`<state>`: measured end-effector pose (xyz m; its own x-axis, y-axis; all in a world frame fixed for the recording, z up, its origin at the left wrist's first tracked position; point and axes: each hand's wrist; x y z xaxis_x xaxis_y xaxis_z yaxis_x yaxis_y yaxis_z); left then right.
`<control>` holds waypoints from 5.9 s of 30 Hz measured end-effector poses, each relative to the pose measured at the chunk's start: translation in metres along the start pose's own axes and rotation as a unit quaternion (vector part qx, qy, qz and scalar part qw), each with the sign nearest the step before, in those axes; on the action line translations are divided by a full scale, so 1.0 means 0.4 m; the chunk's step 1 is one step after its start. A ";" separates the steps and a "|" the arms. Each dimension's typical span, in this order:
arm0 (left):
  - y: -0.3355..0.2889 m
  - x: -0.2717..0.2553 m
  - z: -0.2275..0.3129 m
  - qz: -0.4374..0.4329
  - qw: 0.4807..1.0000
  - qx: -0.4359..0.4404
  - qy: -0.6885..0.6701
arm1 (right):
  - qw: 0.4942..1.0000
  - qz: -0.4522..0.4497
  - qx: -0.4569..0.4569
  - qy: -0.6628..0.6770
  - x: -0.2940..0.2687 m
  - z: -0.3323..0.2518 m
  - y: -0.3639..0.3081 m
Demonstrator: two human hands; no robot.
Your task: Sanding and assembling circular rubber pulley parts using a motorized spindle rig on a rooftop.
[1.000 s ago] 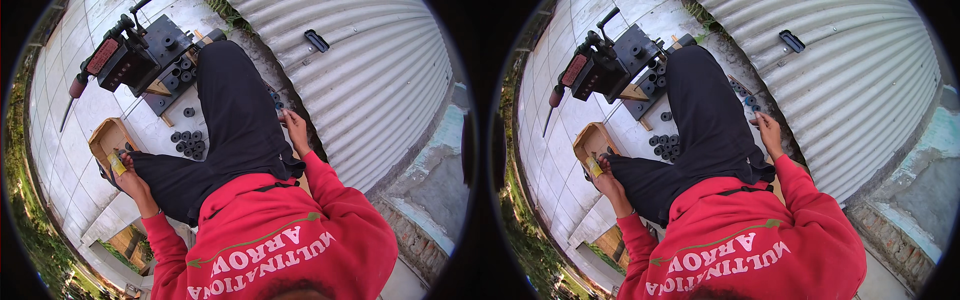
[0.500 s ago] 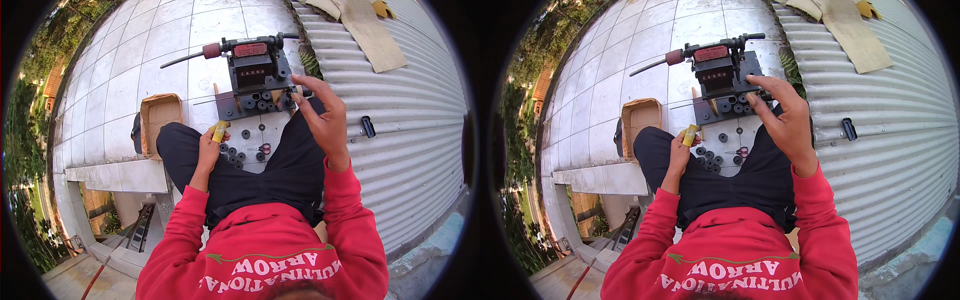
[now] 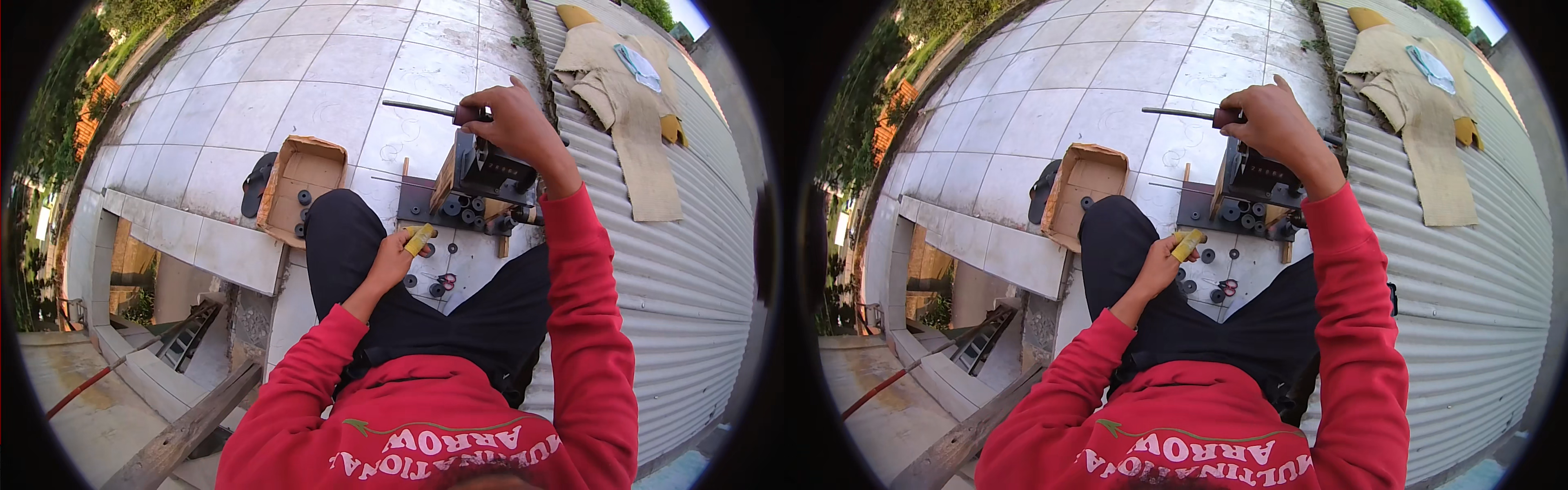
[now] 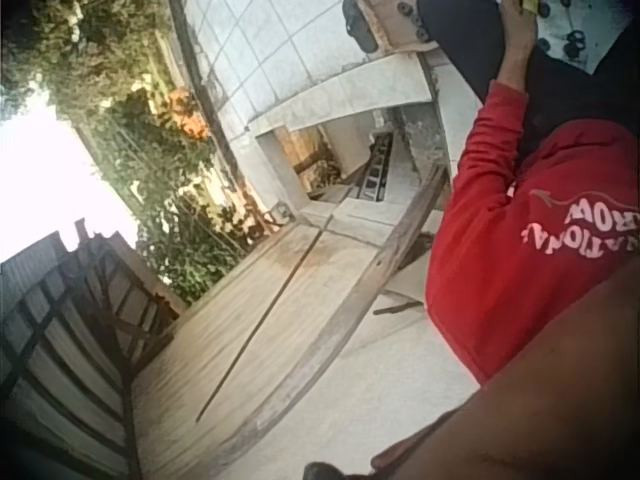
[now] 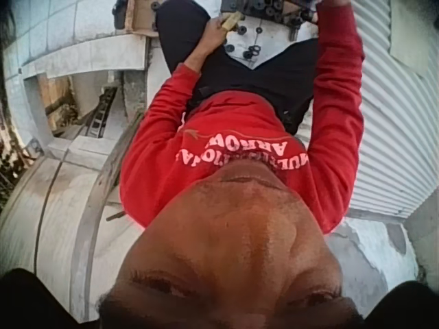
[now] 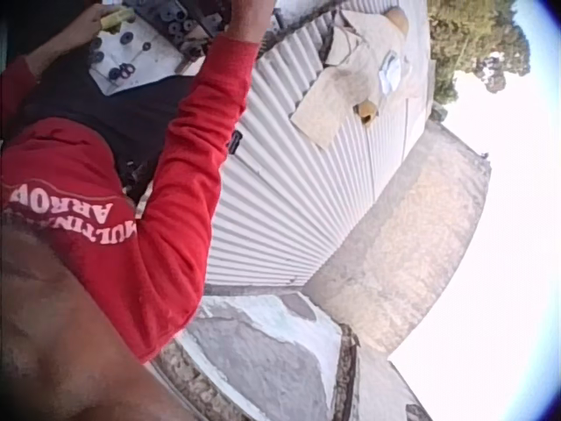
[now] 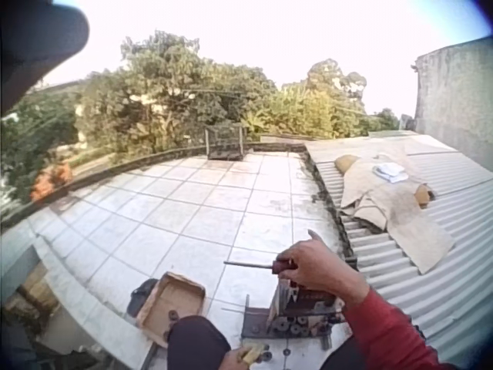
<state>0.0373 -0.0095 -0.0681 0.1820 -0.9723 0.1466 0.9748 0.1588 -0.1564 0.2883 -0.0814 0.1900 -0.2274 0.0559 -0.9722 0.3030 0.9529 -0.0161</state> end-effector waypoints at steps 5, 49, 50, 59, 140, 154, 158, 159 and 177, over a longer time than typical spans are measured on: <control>0.001 -0.006 -0.009 -0.016 1.000 -0.001 -0.022 | 0.989 -0.059 -0.047 0.130 -0.029 0.037 0.028; 0.115 -0.121 0.047 0.125 0.982 0.140 0.028 | 0.459 -0.117 -0.153 0.867 0.111 -0.306 0.116; 0.110 -0.128 0.050 0.133 0.981 0.129 0.061 | 0.419 -0.127 -0.145 0.887 0.121 -0.305 0.079; 0.109 -0.143 0.053 0.136 0.976 0.154 0.073 | 0.258 0.006 0.050 0.965 0.245 -0.302 -0.263; -0.013 -0.376 0.033 0.196 0.964 -0.029 -0.176 | 0.972 0.029 0.126 0.197 0.534 0.060 -0.480; 0.012 -0.349 0.046 0.205 0.936 -0.011 -0.285 | 0.883 -0.455 0.119 0.010 1.030 0.052 -0.284; 0.039 -0.344 0.064 0.211 0.935 -0.004 -0.284 | 0.869 -0.486 0.092 -0.015 1.051 0.031 -0.319; 0.043 -0.349 0.062 0.210 0.935 -0.003 -0.285 | 0.865 -0.493 0.092 -0.010 1.053 0.027 -0.320; 0.102 -0.349 0.052 0.143 0.954 -0.051 -0.260 | 0.830 -0.522 0.117 0.160 1.073 0.064 -0.300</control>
<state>0.0543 0.1363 -0.0748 0.5045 -0.6713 0.5430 0.8624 0.3620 -0.3538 0.1778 -0.1795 -0.2311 -0.7009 -0.6520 -0.2891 -0.0509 0.4501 -0.8915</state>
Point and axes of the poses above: each hand's wrist, its own y-axis towards the middle knuckle, its own x-axis out of the palm, z = x × y, and after that the axes turned 13 degrees about -z, right-handed
